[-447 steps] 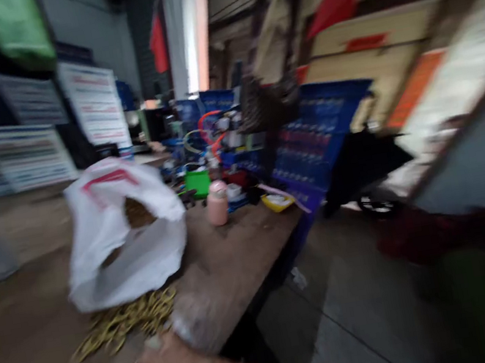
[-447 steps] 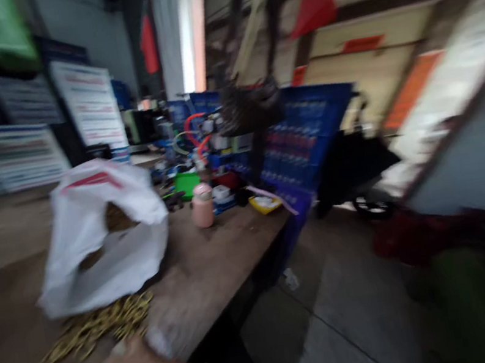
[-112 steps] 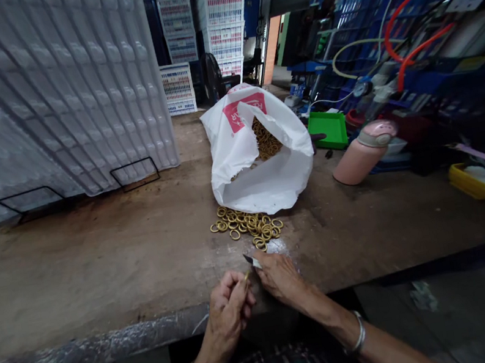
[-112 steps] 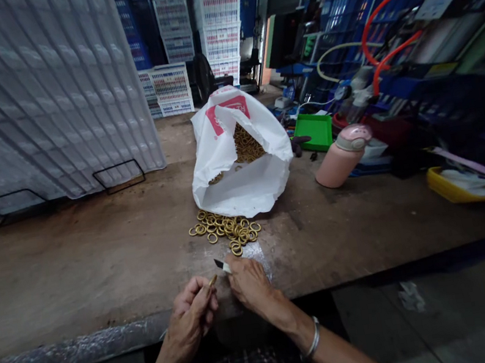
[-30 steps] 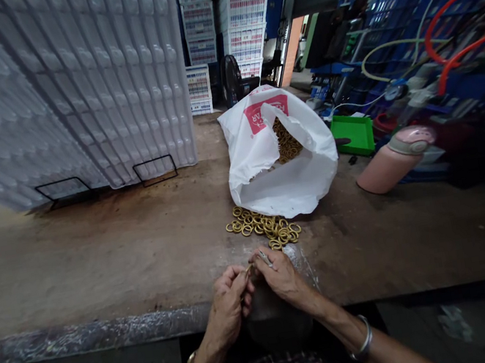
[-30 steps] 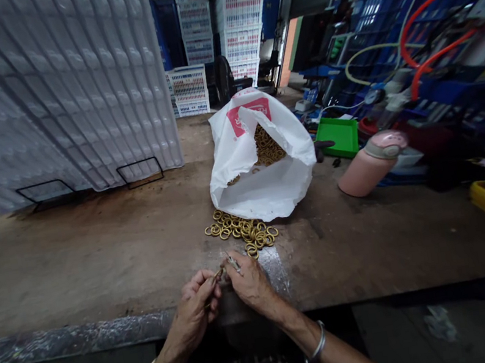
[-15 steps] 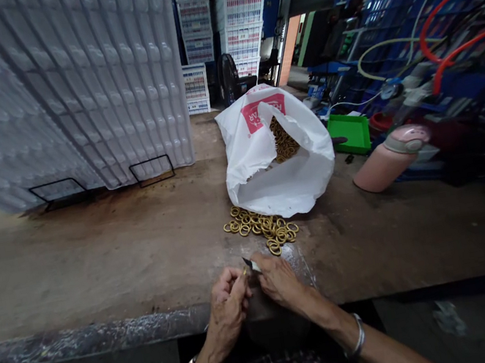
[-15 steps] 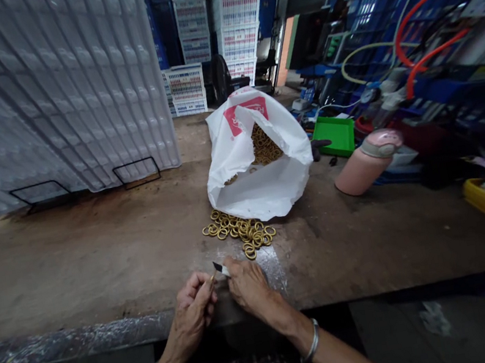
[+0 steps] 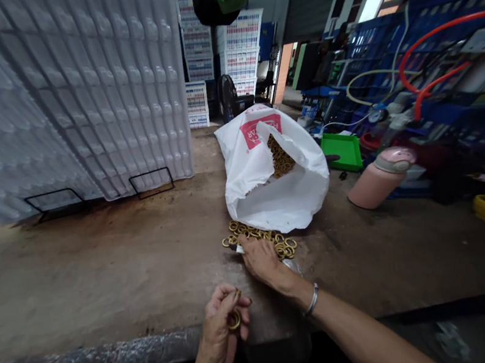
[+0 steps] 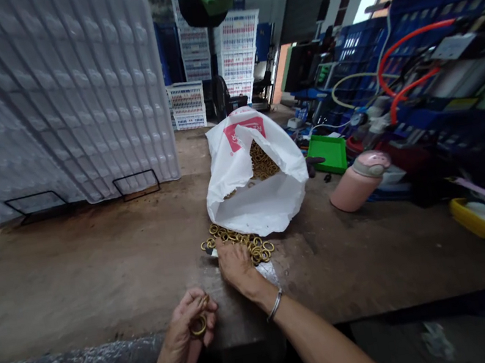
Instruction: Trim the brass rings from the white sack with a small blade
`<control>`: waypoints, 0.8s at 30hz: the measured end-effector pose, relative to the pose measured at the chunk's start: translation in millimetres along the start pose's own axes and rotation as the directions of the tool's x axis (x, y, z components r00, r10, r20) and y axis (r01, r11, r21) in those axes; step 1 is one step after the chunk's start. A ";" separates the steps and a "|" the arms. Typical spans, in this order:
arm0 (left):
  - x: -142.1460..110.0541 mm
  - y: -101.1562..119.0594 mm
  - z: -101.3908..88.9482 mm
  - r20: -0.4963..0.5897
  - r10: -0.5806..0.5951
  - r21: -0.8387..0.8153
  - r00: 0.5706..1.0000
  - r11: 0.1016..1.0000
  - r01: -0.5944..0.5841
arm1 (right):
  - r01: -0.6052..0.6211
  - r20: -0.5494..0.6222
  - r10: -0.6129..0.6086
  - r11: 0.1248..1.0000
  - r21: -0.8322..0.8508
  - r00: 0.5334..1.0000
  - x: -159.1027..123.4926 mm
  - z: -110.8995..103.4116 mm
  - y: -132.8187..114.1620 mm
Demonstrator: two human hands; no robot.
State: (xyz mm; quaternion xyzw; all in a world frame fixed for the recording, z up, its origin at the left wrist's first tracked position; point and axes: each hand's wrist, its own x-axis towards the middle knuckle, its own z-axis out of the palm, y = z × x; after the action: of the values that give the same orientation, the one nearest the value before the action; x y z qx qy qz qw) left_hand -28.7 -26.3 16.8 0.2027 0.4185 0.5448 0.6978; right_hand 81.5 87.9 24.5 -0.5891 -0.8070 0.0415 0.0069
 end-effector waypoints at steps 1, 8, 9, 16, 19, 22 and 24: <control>0.0 1.4 -0.2 -0.013 -0.023 -0.036 1.000 0.999 0.022 | -0.003 0.008 0.003 1.000 -0.012 1.000 0.8 1.5 -0.3; 8.8 3.0 -4.8 -0.009 -0.108 -0.175 0.994 0.979 0.104 | -0.005 -0.023 0.005 1.000 0.000 1.000 -1.3 8.1 6.0; 10.9 2.6 -4.6 -0.027 -0.105 -0.183 0.994 0.978 0.098 | 0.004 -0.030 -0.003 0.999 0.035 1.000 -2.8 9.3 8.0; 23.5 -4.9 0.5 -0.109 0.063 0.044 0.992 0.997 -0.059 | 0.208 -0.160 -0.138 0.756 0.621 0.978 -32.8 14.8 19.7; 28.4 -10.4 0.7 -0.107 0.101 0.175 0.989 0.981 -0.081 | 0.215 -0.163 -0.140 0.613 0.760 0.977 -46.4 12.8 19.7; 30.2 -13.4 -1.2 -0.106 0.065 0.322 0.992 0.946 -0.027 | 0.130 -0.078 -0.120 0.528 0.839 0.990 -55.5 11.3 16.7; 31.1 -14.1 -4.4 -0.133 0.043 0.375 0.990 0.927 0.010 | 0.032 0.006 -0.080 0.466 0.884 0.997 -58.0 12.0 14.2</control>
State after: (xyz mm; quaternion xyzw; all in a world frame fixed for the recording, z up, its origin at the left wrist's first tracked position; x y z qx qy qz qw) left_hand -22.1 -2.7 -7.4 0.2973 0.5605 0.4734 0.6110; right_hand 112.0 36.3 13.6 -0.4730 -0.6887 0.4652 0.2924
